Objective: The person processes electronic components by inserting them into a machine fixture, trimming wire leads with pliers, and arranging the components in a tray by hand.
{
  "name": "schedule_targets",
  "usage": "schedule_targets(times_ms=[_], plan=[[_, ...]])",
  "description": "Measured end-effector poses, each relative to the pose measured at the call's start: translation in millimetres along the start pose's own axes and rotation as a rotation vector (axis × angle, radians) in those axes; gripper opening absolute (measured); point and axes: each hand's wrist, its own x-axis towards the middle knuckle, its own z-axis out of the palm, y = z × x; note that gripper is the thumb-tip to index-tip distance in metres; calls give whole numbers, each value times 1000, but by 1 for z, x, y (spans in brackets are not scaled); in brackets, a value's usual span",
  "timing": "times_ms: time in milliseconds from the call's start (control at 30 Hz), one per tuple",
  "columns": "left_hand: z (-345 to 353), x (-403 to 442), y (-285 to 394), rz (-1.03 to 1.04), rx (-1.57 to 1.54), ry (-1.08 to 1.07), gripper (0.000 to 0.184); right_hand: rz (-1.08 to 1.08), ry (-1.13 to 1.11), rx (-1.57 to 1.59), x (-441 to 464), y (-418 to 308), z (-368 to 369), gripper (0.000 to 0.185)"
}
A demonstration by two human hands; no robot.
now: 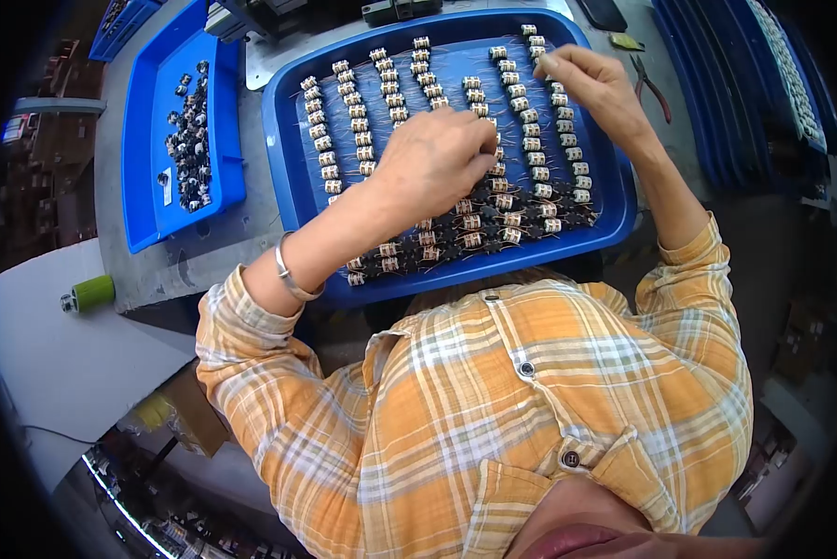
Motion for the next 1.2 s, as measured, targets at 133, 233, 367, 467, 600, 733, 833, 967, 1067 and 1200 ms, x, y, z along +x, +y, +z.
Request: schedule_targets(times_ms=[133, 233, 367, 467, 600, 733, 833, 967, 1067, 1200], plan=[[3, -8, -3, 50, 163, -45, 11, 124, -56, 133, -9, 14, 5, 27], [10, -10, -6, 48, 185, 6, 9, 149, -85, 211, -5, 12, 6, 26], [11, -12, -11, 48, 196, 43, 9, 180, -139, 330, 6, 11, 7, 26], [10, -10, -9, 50, 254, 17, 11, 181, -199, 377, 15, 10, 6, 26], [0, 5, -30, -59, 37, 310, 13, 190, -326, 318, 21, 0, 8, 34], [-13, 26, -39, -242, -227, 428, 21, 256, -418, 543, 28, -17, 32, 36], [-15, 44, -43, -232, -241, 528, 19, 247, -341, 652, 50, -5, 27, 32], [-32, 74, -80, -297, -167, 695, 16, 194, -161, 586, 75, 15, 13, 26], [-35, 95, -102, -274, 44, 662, 26, 114, -142, 418, 93, 16, 12, 28], [-33, 111, -113, -215, 157, 564, 28, 66, -108, 348, 120, 26, 4, 31]])
